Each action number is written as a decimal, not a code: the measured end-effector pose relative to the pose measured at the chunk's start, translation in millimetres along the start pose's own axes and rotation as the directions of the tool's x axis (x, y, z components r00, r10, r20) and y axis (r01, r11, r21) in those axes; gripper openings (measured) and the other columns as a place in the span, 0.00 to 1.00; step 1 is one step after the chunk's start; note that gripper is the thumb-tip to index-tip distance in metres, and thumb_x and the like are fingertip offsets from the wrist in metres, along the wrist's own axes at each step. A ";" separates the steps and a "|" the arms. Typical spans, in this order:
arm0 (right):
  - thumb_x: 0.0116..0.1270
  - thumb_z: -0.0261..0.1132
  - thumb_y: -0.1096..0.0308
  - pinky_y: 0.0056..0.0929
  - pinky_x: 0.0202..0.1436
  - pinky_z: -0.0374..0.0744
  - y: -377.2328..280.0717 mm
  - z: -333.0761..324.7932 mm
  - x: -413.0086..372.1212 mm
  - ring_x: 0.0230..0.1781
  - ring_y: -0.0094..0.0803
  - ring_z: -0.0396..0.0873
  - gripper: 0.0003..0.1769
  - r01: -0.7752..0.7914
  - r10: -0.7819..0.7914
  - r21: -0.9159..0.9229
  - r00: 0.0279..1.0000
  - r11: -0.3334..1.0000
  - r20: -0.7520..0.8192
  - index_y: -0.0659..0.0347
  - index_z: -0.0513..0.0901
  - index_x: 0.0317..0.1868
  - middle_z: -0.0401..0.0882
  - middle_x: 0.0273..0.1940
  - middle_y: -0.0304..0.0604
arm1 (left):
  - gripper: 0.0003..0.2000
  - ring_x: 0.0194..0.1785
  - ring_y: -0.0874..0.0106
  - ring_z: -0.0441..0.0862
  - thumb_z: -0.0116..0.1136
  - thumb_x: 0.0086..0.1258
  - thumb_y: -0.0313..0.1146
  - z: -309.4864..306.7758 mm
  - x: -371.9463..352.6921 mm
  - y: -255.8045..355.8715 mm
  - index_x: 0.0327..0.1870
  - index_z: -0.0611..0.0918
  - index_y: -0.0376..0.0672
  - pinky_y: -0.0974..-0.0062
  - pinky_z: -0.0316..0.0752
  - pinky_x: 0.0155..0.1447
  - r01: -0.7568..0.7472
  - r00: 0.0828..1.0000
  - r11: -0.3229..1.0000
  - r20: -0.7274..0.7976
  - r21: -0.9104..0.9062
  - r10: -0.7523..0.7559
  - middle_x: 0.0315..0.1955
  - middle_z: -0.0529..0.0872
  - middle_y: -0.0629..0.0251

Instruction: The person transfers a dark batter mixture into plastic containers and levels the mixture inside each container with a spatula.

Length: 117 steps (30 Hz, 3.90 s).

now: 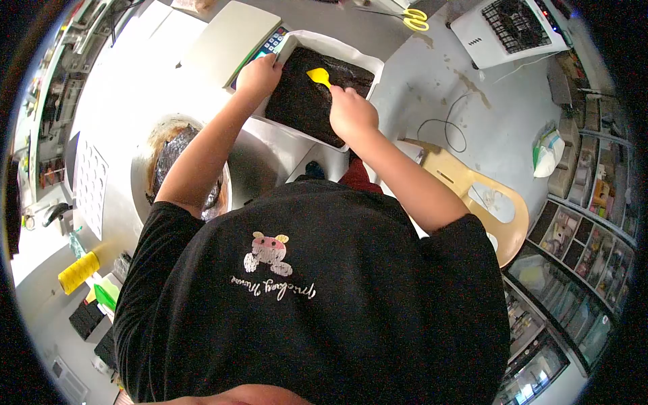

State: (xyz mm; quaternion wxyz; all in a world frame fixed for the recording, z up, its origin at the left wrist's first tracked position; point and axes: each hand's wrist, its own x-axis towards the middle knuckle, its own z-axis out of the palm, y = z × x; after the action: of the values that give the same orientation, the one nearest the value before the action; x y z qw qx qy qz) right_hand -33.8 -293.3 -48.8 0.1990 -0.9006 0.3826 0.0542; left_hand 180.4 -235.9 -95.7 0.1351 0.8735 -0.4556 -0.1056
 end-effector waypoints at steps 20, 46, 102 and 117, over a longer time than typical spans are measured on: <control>0.63 0.47 0.70 0.45 0.45 0.79 -1.0 -19.8 13.6 0.42 0.46 0.81 0.18 0.098 -0.101 -0.025 0.984 0.995 -0.147 0.58 0.79 0.50 0.81 0.41 0.51 | 0.13 0.39 0.51 0.82 0.48 0.67 0.41 0.0 -1.0 -0.2 0.38 0.79 0.42 0.56 0.75 0.46 0.002 1.000 1.000 -0.007 -0.024 -0.002 0.34 0.84 0.50; 0.63 0.48 0.71 0.46 0.44 0.79 -4.4 5.5 21.7 0.41 0.49 0.81 0.19 0.166 -0.163 0.064 0.986 0.984 -0.045 0.54 0.79 0.51 0.81 0.41 0.53 | 0.13 0.37 0.50 0.81 0.48 0.67 0.40 5.8 0.1 -4.2 0.37 0.79 0.40 0.55 0.75 0.45 -0.049 0.997 0.997 -0.068 -0.055 0.045 0.33 0.83 0.49; 0.55 0.60 0.74 0.33 0.52 0.70 -52.1 -37.5 231.7 0.49 0.28 0.77 0.16 0.973 -0.853 0.041 -0.220 -0.228 0.473 0.40 0.87 0.37 0.84 0.41 0.31 | 0.22 0.54 0.54 0.77 0.59 0.57 0.36 18.2 -119.8 50.4 0.53 0.77 0.36 0.65 0.69 0.59 0.658 0.519 0.440 -0.055 -0.611 -0.853 0.47 0.81 0.46; 0.52 0.55 0.76 0.35 0.46 0.78 -46.8 -32.0 207.7 0.42 0.37 0.80 0.23 0.998 -0.874 -0.066 0.049 0.019 0.484 0.38 0.86 0.42 0.83 0.41 0.35 | 0.23 0.54 0.53 0.77 0.59 0.58 0.36 26.0 -119.4 50.5 0.56 0.76 0.41 0.64 0.70 0.58 0.664 0.481 0.413 -0.068 -0.624 -0.874 0.47 0.81 0.46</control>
State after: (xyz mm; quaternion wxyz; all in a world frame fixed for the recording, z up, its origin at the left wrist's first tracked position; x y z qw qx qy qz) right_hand 143.4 -415.3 -56.6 0.0566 -0.9152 -0.3802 0.1208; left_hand 66.5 -168.8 -96.1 0.3848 0.9127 0.0933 -0.1010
